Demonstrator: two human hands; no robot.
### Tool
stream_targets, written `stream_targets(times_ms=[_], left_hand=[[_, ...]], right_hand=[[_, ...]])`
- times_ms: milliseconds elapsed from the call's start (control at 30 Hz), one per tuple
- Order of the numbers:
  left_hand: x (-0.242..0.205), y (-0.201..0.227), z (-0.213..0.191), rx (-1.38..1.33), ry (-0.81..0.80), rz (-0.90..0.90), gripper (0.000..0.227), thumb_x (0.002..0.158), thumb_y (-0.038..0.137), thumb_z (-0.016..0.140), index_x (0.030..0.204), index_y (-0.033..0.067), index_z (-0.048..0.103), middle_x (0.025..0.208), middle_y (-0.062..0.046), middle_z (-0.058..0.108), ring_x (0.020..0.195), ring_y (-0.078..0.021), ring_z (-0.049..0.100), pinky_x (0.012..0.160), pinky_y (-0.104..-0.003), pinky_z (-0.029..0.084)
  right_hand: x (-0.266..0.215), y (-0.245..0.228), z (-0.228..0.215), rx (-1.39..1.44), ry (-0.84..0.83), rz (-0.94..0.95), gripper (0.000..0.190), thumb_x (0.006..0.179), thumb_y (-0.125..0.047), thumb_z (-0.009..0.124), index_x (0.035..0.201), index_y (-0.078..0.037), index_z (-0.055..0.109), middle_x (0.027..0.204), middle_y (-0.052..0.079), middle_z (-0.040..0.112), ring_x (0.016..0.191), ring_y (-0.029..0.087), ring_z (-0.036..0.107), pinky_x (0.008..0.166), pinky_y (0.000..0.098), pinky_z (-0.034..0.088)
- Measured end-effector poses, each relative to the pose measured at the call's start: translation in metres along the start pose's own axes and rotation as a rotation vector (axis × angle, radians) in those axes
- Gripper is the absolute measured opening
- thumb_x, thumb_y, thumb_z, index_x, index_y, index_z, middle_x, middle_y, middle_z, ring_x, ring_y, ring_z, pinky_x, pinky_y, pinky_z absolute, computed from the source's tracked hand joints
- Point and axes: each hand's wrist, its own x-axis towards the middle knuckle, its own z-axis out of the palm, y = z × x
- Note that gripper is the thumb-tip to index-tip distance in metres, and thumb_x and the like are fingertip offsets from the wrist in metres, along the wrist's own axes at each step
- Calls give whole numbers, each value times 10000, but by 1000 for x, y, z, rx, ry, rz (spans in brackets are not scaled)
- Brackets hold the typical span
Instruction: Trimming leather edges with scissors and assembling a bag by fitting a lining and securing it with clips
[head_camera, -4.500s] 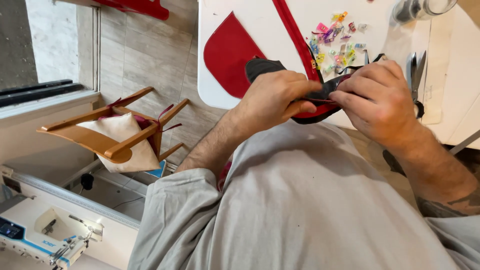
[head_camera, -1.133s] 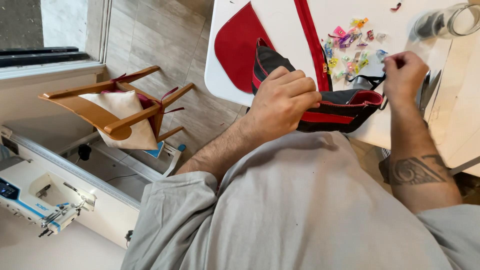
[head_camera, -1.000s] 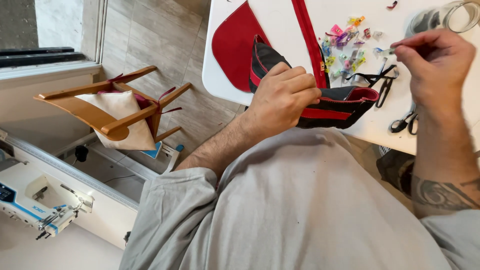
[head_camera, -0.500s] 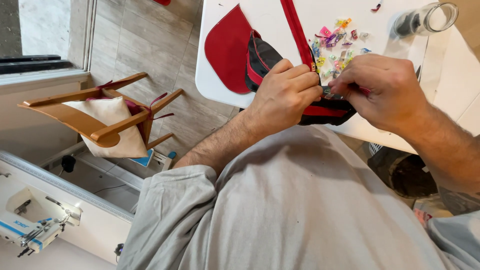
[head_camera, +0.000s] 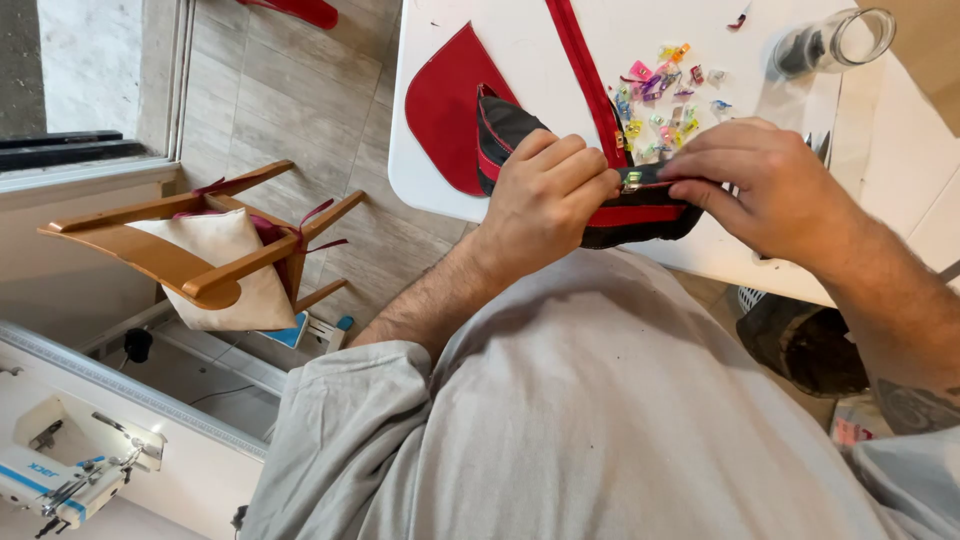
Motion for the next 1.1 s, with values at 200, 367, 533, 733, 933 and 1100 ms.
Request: stream_targets(times_ms=[200,367,533,733,933,1100], left_hand=[[1,10,1,107,128,85,143,1004,-50,552,900,-15,645,806,-74,550,698,-239,546,600,-353,438],[1,16,8,205,167,202,113,976,-35,631,878,4,672,797,-48,603,674,-181,575,596,-303,470],[-1,17,10,225,213,241,117,915,-67,697,828,7,671,789,-66,600,634,-178,532,587,-301,461],[10,16,3,227,236,236,161,923,-72,685,792,15,651,753,-43,549,627,-172,508,588,-302,444],[5,9,4,155,273,292,107,906,-79,708,829,-21,663,771,-67,542,609,-179,485,569,-304,475],[-12,9,10,49,271,203,78,918,-94,734,938,-70,663,852,-114,601,636,-226,542,523,-344,481]], right_hand=[[-23,16,-1,-108,-92,175,136,978,-211,724,1013,-82,752,783,21,699,722,295,617,882,413,475],[-23,24,-1,-35,-239,135,152,892,-224,740,983,-129,815,1100,28,683,855,247,681,783,436,498],[-15,7,-1,66,-187,5,154,918,-182,661,964,-86,774,1525,138,550,1269,347,578,1005,527,404],[-16,2,-8,300,-166,7,200,972,-105,556,1038,-7,717,1571,213,501,1380,391,550,1097,510,419],[-27,8,5,5,-97,96,215,1038,-139,551,1170,-71,707,1318,49,713,1197,256,665,981,413,417],[-31,6,23,-9,109,23,190,1030,-82,668,1190,-16,746,1166,145,738,1037,325,674,910,430,443]])
